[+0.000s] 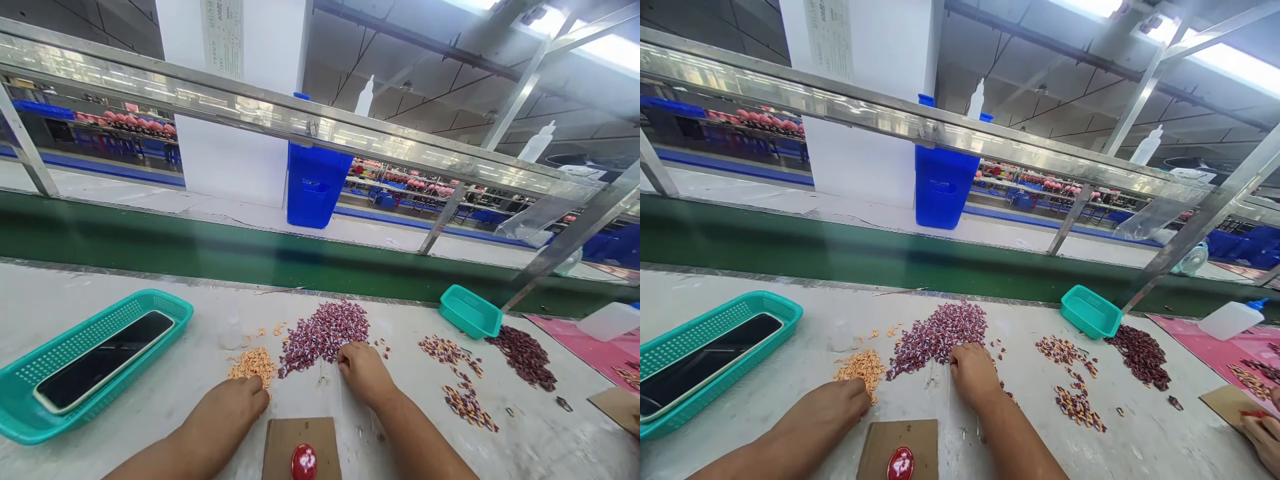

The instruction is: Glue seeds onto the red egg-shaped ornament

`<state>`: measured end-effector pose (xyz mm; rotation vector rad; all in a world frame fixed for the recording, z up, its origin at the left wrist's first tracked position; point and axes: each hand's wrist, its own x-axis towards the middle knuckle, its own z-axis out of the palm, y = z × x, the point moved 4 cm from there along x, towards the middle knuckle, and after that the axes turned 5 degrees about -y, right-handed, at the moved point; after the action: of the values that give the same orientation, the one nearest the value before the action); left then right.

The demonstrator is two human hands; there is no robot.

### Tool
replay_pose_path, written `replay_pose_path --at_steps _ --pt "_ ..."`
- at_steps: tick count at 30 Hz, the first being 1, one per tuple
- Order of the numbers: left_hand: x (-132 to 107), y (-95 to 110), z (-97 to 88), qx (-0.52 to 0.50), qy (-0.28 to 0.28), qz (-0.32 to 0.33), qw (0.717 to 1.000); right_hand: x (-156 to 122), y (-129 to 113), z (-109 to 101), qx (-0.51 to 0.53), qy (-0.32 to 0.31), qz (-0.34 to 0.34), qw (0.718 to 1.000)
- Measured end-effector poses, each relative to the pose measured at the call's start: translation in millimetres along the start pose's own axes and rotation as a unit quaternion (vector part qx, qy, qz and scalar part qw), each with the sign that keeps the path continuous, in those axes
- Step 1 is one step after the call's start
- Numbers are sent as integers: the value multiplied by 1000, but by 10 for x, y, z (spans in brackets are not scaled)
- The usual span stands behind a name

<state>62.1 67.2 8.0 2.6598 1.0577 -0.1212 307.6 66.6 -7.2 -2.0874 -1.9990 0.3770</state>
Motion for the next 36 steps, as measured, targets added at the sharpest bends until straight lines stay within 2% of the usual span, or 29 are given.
replay_pose_path --at_steps 4,7,10,11,13,14,16,18,21,26,30,32,33,34,36 --pt "21 -14 22 38 -13 -3 999 -96 -142 -96 73 7 -13 997" --pt "-14 -34 -72 33 2 -5 999 -285 -376 -166 151 -4 -33 988" --pt "-72 -37 -232 -104 81 -45 990 -502 -664 -136 276 -41 -56 959" --pt "-95 -26 -270 -180 117 -60 975 -561 -753 -93 364 -60 -59 928" --pt "-131 35 -284 -330 174 -73 925 -649 -918 34 525 -114 -70 841" --pt "-140 87 -264 -382 184 -67 903 -677 -982 106 585 -139 -76 796" --pt "-146 203 -204 -432 185 -42 882 -705 -1061 239 651 -172 -90 734" --pt "-151 298 -143 -417 171 -14 892 -709 -1065 340 685 -177 -96 700" --pt "-182 357 -83 -370 153 15 916 -715 -1012 424 708 -182 -105 674" --pt "-264 383 -56 -352 114 22 929 -756 -979 447 713 -186 -100 668" --pt "-309 409 -44 -346 107 -20 932 -794 -994 455 701 -195 -99 679" --pt "-319 406 -23 -356 116 -40 926 -808 -953 451 685 -195 -94 696" --pt "-321 400 -2 -372 118 -45 920 -812 -914 440 665 -185 -88 718" --pt "-320 391 27 -398 117 -49 908 -813 -865 419 628 -164 -84 756" --pt "-316 362 111 -478 105 -59 870 -818 -766 345 501 -91 -89 856"
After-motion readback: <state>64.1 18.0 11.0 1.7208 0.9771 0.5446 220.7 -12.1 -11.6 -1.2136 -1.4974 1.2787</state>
